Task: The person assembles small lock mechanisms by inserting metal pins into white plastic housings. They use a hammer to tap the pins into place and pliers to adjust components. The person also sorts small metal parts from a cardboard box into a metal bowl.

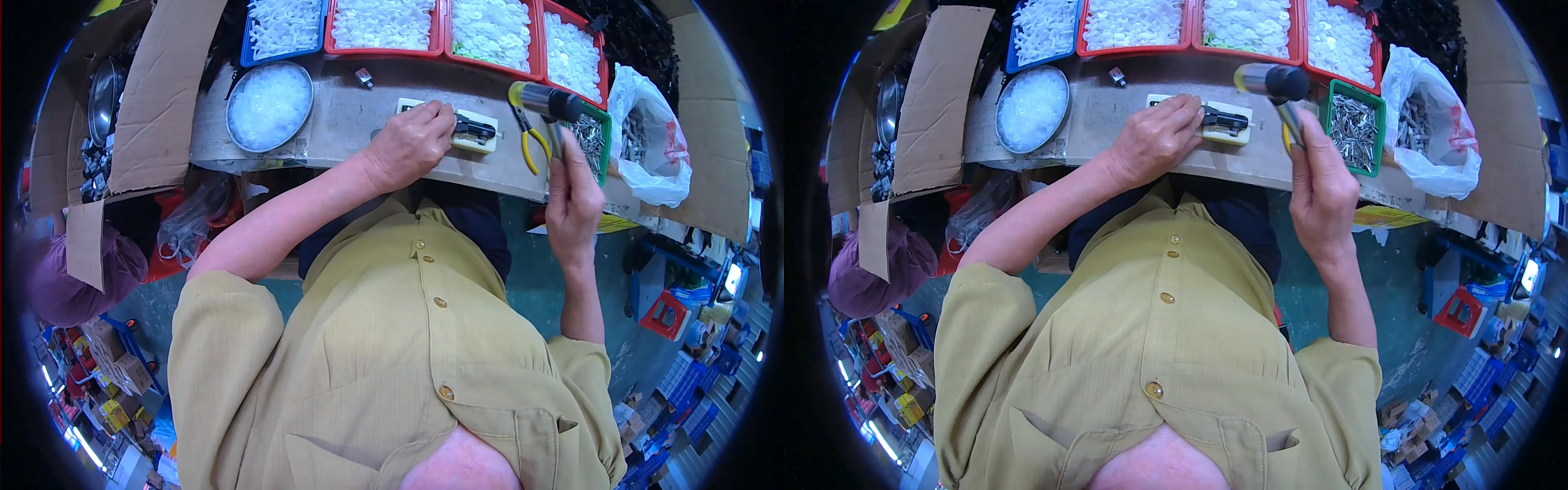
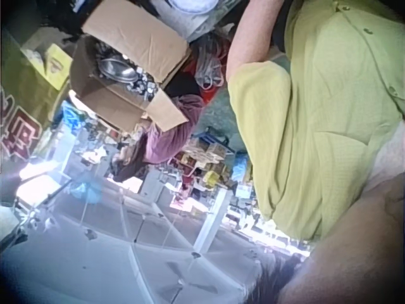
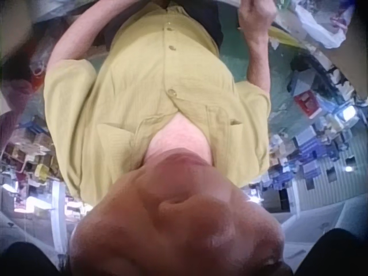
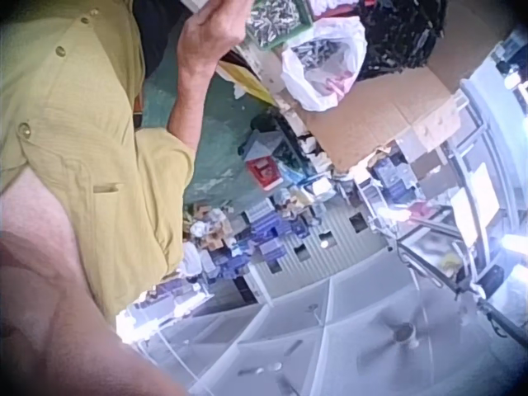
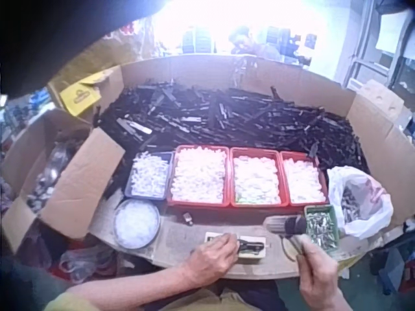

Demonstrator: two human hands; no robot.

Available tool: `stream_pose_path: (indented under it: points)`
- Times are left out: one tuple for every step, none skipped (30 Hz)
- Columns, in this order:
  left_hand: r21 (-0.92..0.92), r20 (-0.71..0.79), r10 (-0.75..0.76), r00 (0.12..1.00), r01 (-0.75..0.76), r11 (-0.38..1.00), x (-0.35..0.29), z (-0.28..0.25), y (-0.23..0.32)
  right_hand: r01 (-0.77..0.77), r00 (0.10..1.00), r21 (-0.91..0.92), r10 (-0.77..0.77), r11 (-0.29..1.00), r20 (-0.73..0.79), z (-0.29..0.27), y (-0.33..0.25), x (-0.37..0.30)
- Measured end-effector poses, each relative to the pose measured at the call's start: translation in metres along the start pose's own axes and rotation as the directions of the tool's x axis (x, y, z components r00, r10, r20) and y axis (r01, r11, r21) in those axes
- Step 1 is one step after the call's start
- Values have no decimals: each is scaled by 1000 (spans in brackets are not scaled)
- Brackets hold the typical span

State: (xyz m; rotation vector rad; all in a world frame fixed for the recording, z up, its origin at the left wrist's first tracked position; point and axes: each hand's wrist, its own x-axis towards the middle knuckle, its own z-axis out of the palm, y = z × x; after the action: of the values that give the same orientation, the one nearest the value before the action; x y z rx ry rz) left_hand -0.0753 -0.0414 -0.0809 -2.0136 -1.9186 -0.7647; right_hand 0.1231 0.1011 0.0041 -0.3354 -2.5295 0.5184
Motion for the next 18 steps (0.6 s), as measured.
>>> stream_pose_path:
  points:
    - [0,-8,-1,1000,1,1000,2,1,-1,-19,997,-24,20,1000,70,6,4,-5]
    - [-4,-11,-3,1000,3,1000,3,1,0,-41,989,-46,47,998,141,13,8,-13]
    - [-8,-13,-5,1000,5,1000,4,0,1,-143,951,-117,169,983,260,24,17,-25]
    - [-9,6,-17,1000,17,1000,4,0,2,-152,944,-134,184,979,273,24,16,-24]
    - [-11,25,-30,999,30,999,4,-1,2,-161,937,-151,199,975,286,24,14,-23]
    - [-13,45,-42,998,43,999,4,-2,3,-170,930,-169,215,971,299,23,13,-22]
    - [-26,25,-62,998,62,998,4,-4,6,-165,933,-153,205,974,297,23,13,-21]
    - [-40,6,-81,997,81,996,4,-7,9,-160,935,-137,195,978,295,23,14,-21]
    - [-54,-13,-100,995,99,994,4,-9,12,-156,938,-121,185,980,292,23,16,-20]
    - [-42,-38,-97,995,95,995,1,-9,16,-151,943,-107,176,983,282,23,17,-20]
    - [-29,-63,-93,994,92,995,-1,-9,20,-147,948,-93,167,985,272,24,18,-21]
    - [-16,-88,-90,992,89,996,-4,-9,24,-142,952,-79,158,987,262,24,19,-21]
    - [8,-57,-75,996,76,997,-7,-7,28,-136,950,-86,154,987,272,23,19,-20]
    - [32,-25,-61,998,62,998,-11,-4,32,-130,948,-92,151,987,281,20,20,-18]
    - [55,7,-49,999,48,997,-13,-2,36,-123,945,-98,147,988,291,17,19,-14]
    - [68,8,-42,999,42,997,-13,-2,36,-83,965,-67,97,994,243,14,15,-7]
    - [78,11,-37,999,36,996,-13,-2,38,-46,979,-38,52,998,196,6,8,2]
    - [87,14,-33,999,31,996,-13,-2,38,-7,989,-11,9,1000,148,0,1,13]
